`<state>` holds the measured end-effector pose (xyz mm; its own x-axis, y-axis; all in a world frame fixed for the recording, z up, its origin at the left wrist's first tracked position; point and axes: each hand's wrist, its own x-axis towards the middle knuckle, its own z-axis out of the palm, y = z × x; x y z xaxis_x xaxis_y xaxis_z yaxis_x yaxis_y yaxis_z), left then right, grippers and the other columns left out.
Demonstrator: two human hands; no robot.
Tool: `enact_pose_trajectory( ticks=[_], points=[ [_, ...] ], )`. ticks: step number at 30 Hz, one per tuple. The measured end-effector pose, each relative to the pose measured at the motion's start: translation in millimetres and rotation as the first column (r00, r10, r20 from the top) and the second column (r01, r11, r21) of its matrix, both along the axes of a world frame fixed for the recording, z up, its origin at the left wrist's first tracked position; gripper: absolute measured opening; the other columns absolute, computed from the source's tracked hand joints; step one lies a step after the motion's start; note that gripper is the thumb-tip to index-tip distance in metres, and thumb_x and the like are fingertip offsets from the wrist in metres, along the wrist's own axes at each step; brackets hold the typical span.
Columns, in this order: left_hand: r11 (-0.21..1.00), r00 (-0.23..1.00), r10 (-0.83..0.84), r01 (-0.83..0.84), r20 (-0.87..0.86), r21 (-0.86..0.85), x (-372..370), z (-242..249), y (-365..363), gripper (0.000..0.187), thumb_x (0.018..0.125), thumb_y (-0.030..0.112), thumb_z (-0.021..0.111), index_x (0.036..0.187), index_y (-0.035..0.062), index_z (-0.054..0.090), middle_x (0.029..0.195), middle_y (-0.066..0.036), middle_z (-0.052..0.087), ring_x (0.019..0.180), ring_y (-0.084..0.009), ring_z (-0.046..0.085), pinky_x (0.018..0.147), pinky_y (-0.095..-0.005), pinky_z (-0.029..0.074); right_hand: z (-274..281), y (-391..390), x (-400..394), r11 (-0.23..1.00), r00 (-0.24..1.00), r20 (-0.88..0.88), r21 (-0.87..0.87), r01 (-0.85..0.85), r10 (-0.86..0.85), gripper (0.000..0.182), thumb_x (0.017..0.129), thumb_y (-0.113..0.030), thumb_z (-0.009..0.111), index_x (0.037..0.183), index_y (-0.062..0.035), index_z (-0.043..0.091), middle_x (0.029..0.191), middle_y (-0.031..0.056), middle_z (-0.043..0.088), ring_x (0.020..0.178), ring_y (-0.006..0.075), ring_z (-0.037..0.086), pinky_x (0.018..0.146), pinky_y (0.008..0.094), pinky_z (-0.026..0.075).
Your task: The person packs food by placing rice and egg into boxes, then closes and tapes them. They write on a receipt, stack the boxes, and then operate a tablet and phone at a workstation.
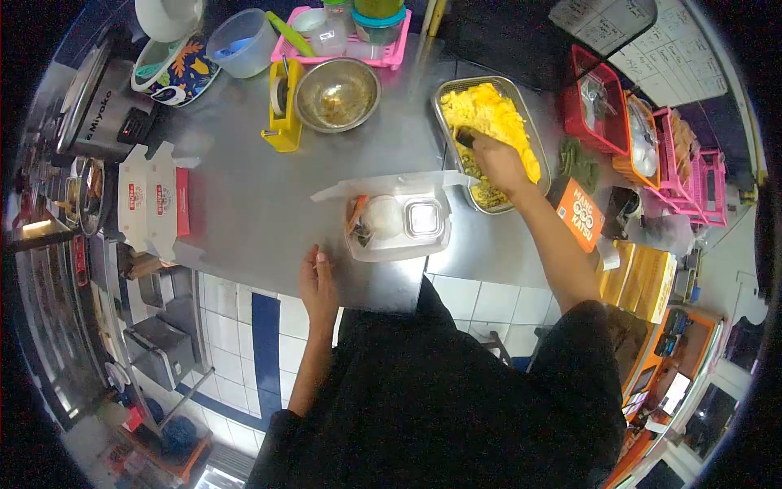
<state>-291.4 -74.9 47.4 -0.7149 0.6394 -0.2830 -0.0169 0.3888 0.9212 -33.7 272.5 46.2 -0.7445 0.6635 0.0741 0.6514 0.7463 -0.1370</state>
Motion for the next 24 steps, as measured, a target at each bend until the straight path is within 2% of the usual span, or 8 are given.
enact_pose_trajectory(
  ticks=[9, 12, 13, 15, 17, 21, 22, 24],
  points=[
    [0.997, 0.996, 0.075, -0.074, -0.05, 0.023, 15, 23, -5, 0.044, 0.103, 0.031, 0.05, 0.127, -0.0056, 0.057, 0.109, -0.018, 0.064, 0.093, -0.0211, 0.062, 0.083, -0.0338, 0.051, 23, -40, 27, 0.981, 0.998, -0.059, -0.195, 0.017, -0.029, 0.009, 0.085, -0.011, 0.058, 0.087, -0.0024, 0.057, 0.103, 0.0177, 0.065, 0.086, 0.0378, 0.065, 0.073, 0.0475, 0.053],
    [0.932, 0.902, -0.329, 0.262, -0.278, -0.252, 54, 63, -6, 0.023, 0.099, 0.017, 0.052, 0.11, 0.0011, 0.065, 0.09, -0.018, 0.068, 0.08, -0.0276, 0.067, 0.076, -0.0382, 0.052, 30, -51, 42, 0.977, 0.997, -0.07, -0.21, 0.029, -0.045, 0.011, 0.085, -0.011, 0.061, 0.083, -0.002, 0.055, 0.103, 0.0175, 0.066, 0.089, 0.0383, 0.064, 0.075, 0.0471, 0.053],
    [0.849, 0.731, -0.489, 0.524, -0.476, -0.069, 69, 45, -6, 0.024, 0.1, 0.017, 0.051, 0.113, 0.0016, 0.065, 0.086, -0.017, 0.07, 0.075, -0.029, 0.068, 0.072, -0.0391, 0.054, 22, -51, 49, 0.978, 0.986, -0.158, -0.209, 0.013, -0.047, 0.015, 0.085, -0.013, 0.065, 0.081, -0.0015, 0.056, 0.105, 0.0173, 0.067, 0.088, 0.0388, 0.064, 0.075, 0.0453, 0.053],
    [0.744, 0.705, -0.66, 0.66, 0.26, 0.1, 128, 51, 27, 0.032, 0.103, 0.026, 0.047, 0.119, 0.0031, 0.063, 0.091, -0.016, 0.07, 0.072, -0.0209, 0.068, 0.065, -0.0333, 0.054, 21, -51, 57, 0.979, 0.971, -0.235, -0.204, -0.012, -0.037, 0.019, 0.085, -0.014, 0.069, 0.079, -0.0009, 0.056, 0.106, 0.017, 0.067, 0.088, 0.0392, 0.064, 0.075, 0.0436, 0.053],
    [0.825, 0.526, -0.486, 0.54, 0.698, 0.167, 190, 22, 79, 0.052, 0.104, 0.043, 0.045, 0.135, 0.0013, 0.051, 0.115, -0.015, 0.065, 0.08, -0.0184, 0.066, 0.064, -0.0327, 0.055, 27, -52, 54, 0.969, 0.988, -0.135, -0.242, 0.044, -0.078, 0.018, 0.084, -0.013, 0.07, 0.08, -0.0009, 0.057, 0.113, 0.018, 0.067, 0.09, 0.0391, 0.065, 0.077, 0.0426, 0.054],
    [0.986, 0.893, -0.153, 0.111, 0.423, 0.123, 254, -33, 176, 0.057, 0.105, 0.044, 0.037, 0.143, 0.0014, 0.043, 0.109, -0.015, 0.061, 0.085, -0.0199, 0.061, 0.066, -0.0354, 0.052, 24, -41, 60, 0.961, 0.982, -0.185, -0.268, -0.076, 0.026, 0.01, 0.082, -0.008, 0.066, 0.082, -0.0006, 0.058, 0.113, 0.0169, 0.067, 0.093, 0.0389, 0.065, 0.081, 0.0451, 0.053],
    [0.987, 0.946, -0.139, 0.109, 0.293, 0.114, 250, -30, 194, 0.053, 0.105, 0.032, 0.037, 0.143, -0.0043, 0.04, 0.114, -0.029, 0.064, 0.105, -0.0423, 0.062, 0.085, -0.0459, 0.047, 24, -38, 64, 0.959, 0.983, -0.18, -0.272, -0.083, 0.034, 0.01, 0.082, -0.008, 0.066, 0.082, -0.0006, 0.058, 0.113, 0.0169, 0.067, 0.093, 0.0389, 0.065, 0.081, 0.0451, 0.053],
    [0.989, 0.95, -0.083, 0.042, 0.302, 0.14, 249, -3, 209, 0.051, 0.104, 0.027, 0.039, 0.143, -0.004, 0.04, 0.119, -0.032, 0.061, 0.113, -0.0459, 0.057, 0.089, -0.0478, 0.044, 26, -33, 70, 0.94, 0.969, -0.232, -0.303, -0.16, 0.09, 0.014, 0.082, -0.007, 0.069, 0.079, -0.0001, 0.057, 0.104, 0.0168, 0.069, 0.088, 0.0374, 0.065, 0.075, 0.0423, 0.053]
  ],
)
